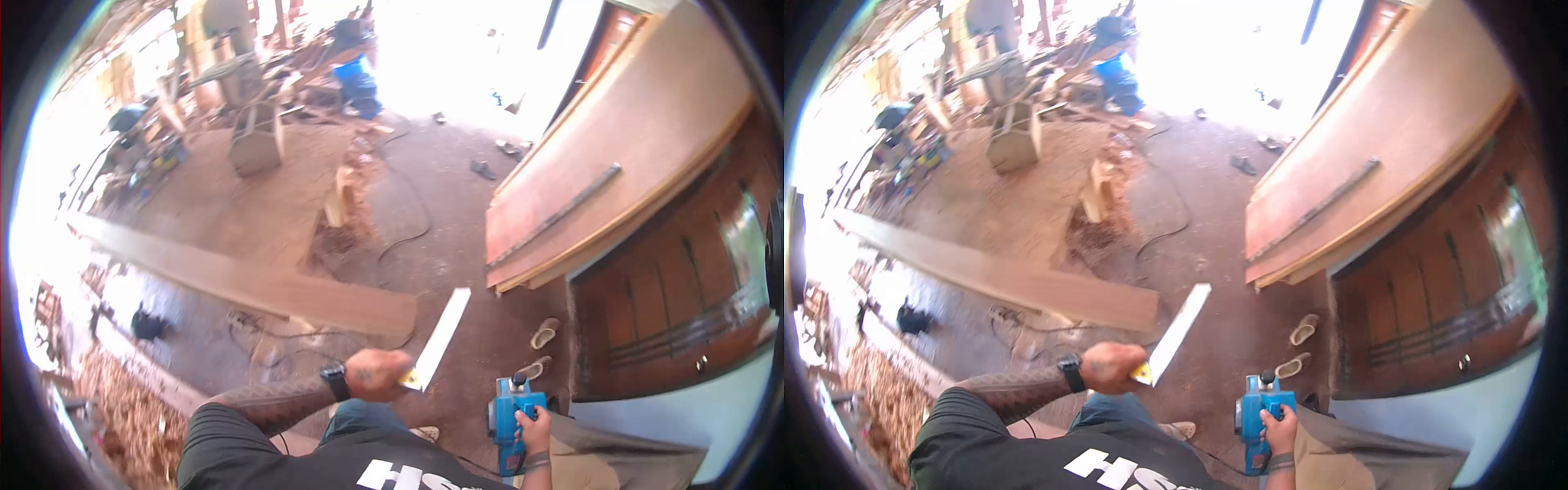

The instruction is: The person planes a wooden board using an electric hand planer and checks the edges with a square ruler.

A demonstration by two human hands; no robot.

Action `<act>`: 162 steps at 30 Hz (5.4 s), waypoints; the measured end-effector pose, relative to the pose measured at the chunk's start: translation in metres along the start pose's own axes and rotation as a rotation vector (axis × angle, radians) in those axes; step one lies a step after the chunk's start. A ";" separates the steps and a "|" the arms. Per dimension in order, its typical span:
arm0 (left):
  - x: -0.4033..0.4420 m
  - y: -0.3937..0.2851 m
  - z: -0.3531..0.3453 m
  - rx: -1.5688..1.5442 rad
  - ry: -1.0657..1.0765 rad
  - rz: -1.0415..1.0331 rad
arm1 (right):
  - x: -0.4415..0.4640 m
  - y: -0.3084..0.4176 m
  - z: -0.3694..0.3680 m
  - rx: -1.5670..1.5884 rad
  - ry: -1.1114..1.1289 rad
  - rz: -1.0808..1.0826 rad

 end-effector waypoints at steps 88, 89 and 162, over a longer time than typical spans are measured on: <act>-0.116 0.061 -0.507 0.355 0.269 1.195 | 0.243 -0.458 -0.234 -0.372 0.651 -0.030; -0.117 0.060 -0.507 0.354 0.267 1.201 | 0.242 -0.460 -0.233 -0.373 0.646 -0.018; -0.752 0.050 -0.339 -0.198 -0.551 2.157 | -0.429 0.234 -0.738 -0.450 1.507 1.106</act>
Point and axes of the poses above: each hand's wrist, its own x-axis towards the middle knuckle, its own z-axis out of the back of the hand, y = z × x, the point moved 5 cm from there along x, towards the middle knuckle, and after that the axes turned 10 degrees about -y, right-handed, at the moved point
